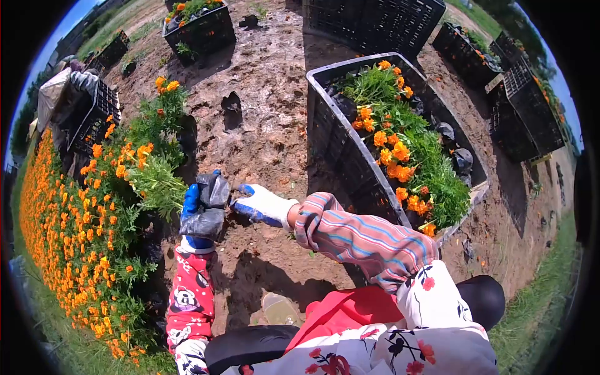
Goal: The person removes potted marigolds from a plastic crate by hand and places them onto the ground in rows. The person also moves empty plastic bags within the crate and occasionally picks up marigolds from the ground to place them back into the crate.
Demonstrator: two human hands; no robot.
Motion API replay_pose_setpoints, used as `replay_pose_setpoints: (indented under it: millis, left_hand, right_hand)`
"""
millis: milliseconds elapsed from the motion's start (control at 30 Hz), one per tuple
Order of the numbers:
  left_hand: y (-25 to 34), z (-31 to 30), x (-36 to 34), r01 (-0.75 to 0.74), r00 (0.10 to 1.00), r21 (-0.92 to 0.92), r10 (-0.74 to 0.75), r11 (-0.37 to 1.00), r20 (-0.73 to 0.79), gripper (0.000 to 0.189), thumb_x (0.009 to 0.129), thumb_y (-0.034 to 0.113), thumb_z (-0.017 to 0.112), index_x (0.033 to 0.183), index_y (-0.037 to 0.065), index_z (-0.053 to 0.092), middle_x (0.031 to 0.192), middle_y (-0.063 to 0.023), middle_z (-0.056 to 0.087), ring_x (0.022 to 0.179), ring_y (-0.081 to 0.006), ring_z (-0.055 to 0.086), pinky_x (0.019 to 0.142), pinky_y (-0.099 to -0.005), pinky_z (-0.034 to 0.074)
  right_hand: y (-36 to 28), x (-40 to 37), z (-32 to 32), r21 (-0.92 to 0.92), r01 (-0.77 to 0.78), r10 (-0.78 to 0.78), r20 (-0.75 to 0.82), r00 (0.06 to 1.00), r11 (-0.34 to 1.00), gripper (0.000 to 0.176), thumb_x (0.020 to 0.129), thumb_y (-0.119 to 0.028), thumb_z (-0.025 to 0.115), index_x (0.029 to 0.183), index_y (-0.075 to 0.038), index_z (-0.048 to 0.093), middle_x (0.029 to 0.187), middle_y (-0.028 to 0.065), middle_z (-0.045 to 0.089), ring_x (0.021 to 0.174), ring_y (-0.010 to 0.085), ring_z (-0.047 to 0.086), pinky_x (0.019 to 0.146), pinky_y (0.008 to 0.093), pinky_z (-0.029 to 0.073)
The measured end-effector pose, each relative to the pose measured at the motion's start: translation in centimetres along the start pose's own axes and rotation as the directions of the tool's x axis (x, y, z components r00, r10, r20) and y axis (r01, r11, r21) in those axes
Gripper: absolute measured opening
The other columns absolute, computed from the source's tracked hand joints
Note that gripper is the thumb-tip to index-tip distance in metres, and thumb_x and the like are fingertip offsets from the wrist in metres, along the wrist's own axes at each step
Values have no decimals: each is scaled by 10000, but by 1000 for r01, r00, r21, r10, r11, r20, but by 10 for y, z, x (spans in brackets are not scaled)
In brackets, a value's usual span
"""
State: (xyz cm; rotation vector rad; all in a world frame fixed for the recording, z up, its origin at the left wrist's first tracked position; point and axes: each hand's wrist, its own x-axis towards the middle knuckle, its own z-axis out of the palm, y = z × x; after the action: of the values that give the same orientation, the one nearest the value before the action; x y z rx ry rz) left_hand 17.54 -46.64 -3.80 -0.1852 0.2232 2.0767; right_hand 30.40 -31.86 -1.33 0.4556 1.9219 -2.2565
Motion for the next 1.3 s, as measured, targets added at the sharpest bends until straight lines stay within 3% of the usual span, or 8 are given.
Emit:
replay_pose_setpoints:
  millis: [167,300,367,533,600,733,1067,1300]
  left_hand:
    - [-11,12,-1,-14,998,202,24,979,-49,485,900,198,507,1272,-90,389,1117,-135,570,1063,-300,522,1015,-445,347]
    - [11,39,20,219,832,417,-392,882,393,433,952,259,435,1313,21,424,1245,-119,542,1146,-229,506,997,-359,377]
    - [-20,80,18,-181,950,673,-49,717,308,392,967,243,414,1295,32,455,1208,-91,554,1072,-164,533,936,-336,417]
    - [-119,178,64,-410,908,911,-76,51,413,332,967,239,433,1170,-8,524,1054,-58,592,879,-151,580,774,-312,483]
    - [-167,195,99,-363,877,876,-201,319,436,297,938,206,463,1133,4,561,1046,-78,607,847,-201,597,756,-344,492]
    - [-275,230,147,-429,800,-36,-398,-903,448,343,838,280,535,1130,118,616,1160,-117,578,1045,-322,547,823,-448,464]
    - [-315,165,220,-333,909,-184,-263,-925,-324,842,731,670,537,1311,67,445,1337,-203,408,1244,-354,388,1010,-405,355]
    - [-311,155,190,-319,943,-183,-292,-930,-157,802,680,627,623,1280,115,480,1361,-168,371,1276,-358,330,995,-506,330]
  right_hand:
    - [40,-14,23,-699,192,-340,-78,937,689,273,824,-233,555,1000,-24,550,873,161,617,845,315,598,715,406,472]
    - [55,-62,29,-885,272,88,327,941,378,587,748,-279,626,1258,-49,446,1054,191,579,956,323,598,807,415,481]
    - [46,-77,17,-922,178,161,244,956,343,813,696,-305,676,1378,-74,300,1195,176,518,990,315,589,809,435,486]
    - [-24,-138,-37,-845,448,-170,415,894,292,238,736,-247,607,856,-43,624,766,137,628,760,345,614,672,437,482]
    - [0,-155,-59,-845,496,-201,460,865,200,221,746,-166,579,919,-44,643,822,148,649,775,317,637,678,420,498]
    - [-16,-236,-91,-852,438,-328,343,880,286,512,723,-152,618,1218,-92,501,1048,142,560,1000,311,553,821,436,444]
    - [-3,-247,-136,-654,476,-508,160,846,588,435,839,-411,552,1060,-37,574,996,188,558,934,353,552,802,432,448]
    - [10,-229,-117,-833,554,-469,494,732,-12,571,729,-176,626,1277,-143,468,1133,152,533,1092,334,496,878,461,407]
